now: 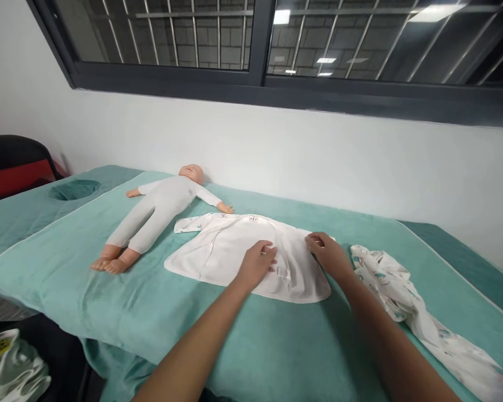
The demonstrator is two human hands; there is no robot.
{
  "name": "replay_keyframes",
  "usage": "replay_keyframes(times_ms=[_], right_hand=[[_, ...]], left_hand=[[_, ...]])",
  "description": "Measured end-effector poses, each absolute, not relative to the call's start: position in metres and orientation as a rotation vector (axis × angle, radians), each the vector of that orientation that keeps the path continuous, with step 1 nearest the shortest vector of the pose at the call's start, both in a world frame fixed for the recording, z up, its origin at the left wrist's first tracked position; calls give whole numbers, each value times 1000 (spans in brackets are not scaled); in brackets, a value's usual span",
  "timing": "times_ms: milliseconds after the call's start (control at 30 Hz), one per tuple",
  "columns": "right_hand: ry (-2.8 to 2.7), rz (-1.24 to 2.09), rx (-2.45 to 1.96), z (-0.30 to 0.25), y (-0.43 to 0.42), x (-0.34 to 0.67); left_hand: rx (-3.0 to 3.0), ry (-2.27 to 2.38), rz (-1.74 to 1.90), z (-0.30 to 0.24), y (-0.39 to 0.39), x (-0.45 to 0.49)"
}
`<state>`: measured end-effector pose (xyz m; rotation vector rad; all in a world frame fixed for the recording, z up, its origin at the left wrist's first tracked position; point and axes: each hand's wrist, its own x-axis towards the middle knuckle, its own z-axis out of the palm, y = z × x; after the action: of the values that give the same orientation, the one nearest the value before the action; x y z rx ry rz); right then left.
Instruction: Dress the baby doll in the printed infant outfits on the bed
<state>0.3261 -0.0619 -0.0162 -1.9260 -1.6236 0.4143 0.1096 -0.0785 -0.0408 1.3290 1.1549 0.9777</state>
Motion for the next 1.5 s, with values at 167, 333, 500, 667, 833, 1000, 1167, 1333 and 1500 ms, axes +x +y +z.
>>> replay_keyframes(times_ms=[167,333,500,667,833,1000,1167,1333,1500], right_hand=[[-1672,458,-1990,-23,-12,317],[-1703,563,-1851,-38,-7,324],[-1536,368,-1820,-46,-6,328],[-1608,152,-1787,-48,-17,320],[-2036,7,-1446,-53,-27,305],[-2249,97,-1409,-66,-25,300],[-2401,-67,-1466,-70,-32,295],[-2436,-115,-1577,-66,-37,285],[-2412,-101,-1585,-67,-36,290]], left_hand=[[1274,1183,929,-43,-56,162],[1208,1227,969,-48,-55,164],[1357,1340,1020,-46,-59,158],[2085,1543,1049,-50,-70,159],[2376,1393,856,-54,-78,156],[2425,1367,839,-54,-96,147],[2396,1352,937,-51,-111,137],[2273,1342,1026,-53,-116,133],[2107,1352,1274,-41,-123,77]])
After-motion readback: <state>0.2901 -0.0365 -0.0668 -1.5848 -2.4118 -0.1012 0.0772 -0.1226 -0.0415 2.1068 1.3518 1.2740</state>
